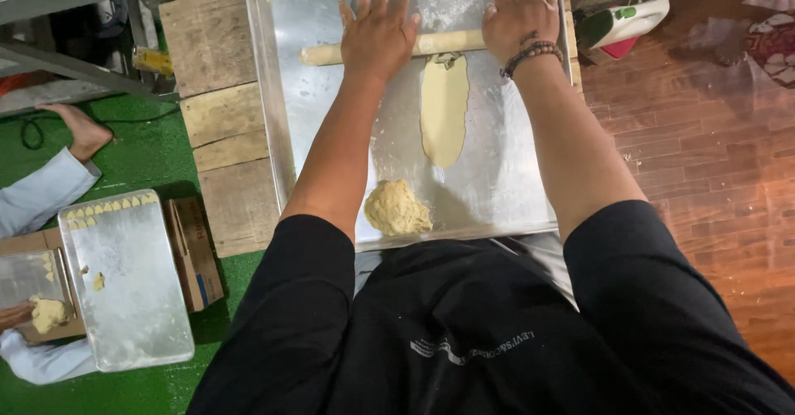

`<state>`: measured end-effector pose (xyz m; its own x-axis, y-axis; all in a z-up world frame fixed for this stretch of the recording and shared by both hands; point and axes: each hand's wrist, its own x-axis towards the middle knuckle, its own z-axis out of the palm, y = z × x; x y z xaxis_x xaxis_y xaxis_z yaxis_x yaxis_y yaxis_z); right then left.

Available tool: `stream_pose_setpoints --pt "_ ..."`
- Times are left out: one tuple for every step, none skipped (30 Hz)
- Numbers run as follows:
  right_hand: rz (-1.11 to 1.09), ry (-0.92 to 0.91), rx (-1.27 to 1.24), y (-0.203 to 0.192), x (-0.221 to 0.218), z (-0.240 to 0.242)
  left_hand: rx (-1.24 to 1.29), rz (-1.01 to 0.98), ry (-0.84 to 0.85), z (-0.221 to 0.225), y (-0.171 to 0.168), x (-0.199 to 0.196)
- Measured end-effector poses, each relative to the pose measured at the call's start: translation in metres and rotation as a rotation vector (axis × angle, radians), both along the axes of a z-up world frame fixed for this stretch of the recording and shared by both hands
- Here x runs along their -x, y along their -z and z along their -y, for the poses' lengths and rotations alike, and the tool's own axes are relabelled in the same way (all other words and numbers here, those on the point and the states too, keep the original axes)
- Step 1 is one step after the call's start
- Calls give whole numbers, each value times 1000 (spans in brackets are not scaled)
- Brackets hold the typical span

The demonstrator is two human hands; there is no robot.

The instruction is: Rolling out dough and cutting star shapes using a cookie cutter on a metal tray.

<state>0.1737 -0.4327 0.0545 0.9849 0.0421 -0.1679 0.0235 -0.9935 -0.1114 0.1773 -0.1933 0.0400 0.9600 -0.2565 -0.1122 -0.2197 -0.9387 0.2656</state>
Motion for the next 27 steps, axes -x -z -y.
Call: stream_pose_setpoints --pt "1 0 -1 -3 1 -2 -1 1 0 -1 3 0" --pt "-26 18 -15 -7 2 -3 -15 -3 -2 -1 5 -2" --pt "-52 36 -31 -11 2 -4 -30 -6 -4 -1 6 -4" --pt "-50 37 -30 -14 4 -5 -29 -4 -3 0 4 -4" --pt "-66 64 -43 -17 5 -6 -39 -21 -5 1 2 -4" --pt "-85 87 -55 -20 7 -8 -49 -40 -10 1 0 -3" --pt "-85 85 -54 -23 9 -10 -48 -40 -12 0 2 -4" --pt "-46 92 -50 -25 12 -11 -39 -12 -1 -1 4 -3" --pt "-8 98 -45 -27 15 -13 -30 16 11 -2 7 -3" --pt "-12 100 -43 -27 18 -13 -28 12 13 -2 8 1" --pt "27 94 -35 -28 21 -14 -12 54 8 -2 9 6" --pt "70 87 -28 -30 22 -15 4 102 3 -2 8 8" --pt "72 88 -27 -25 26 -12 5 104 4 -2 13 10" --pt "119 88 -57 -20 30 -11 9 183 15 -3 19 15" --pt "165 88 -87 -15 35 -10 12 262 27 -4 26 19" --pt "163 84 -85 -12 39 -9 13 259 23 -5 26 24" --pt "167 87 -91 -9 43 -9 31 313 45 -6 27 28" --pt "172 95 -96 -6 49 -8 49 367 72 -6 27 33" --pt "170 94 -94 2 50 -6 50 365 71 -7 27 38" --pt "211 67 -86 9 52 -4 41 368 75 -7 26 41" --pt "252 39 -77 17 53 -1 32 370 80 -7 24 45" --pt "253 40 -77 17 56 0 32 371 81 -7 25 48" --pt "293 24 -103 17 59 1 42 412 93 -7 26 51" --pt "331 6 -129 19 63 1 51 451 102 -8 29 56" --pt "330 4 -129 19 66 0 50 450 100 -11 32 59" --pt "334 -3 -130 19 68 0 62 423 92 -11 35 61" --pt "338 -10 -130 19 70 0 73 396 83 -11 38 64"
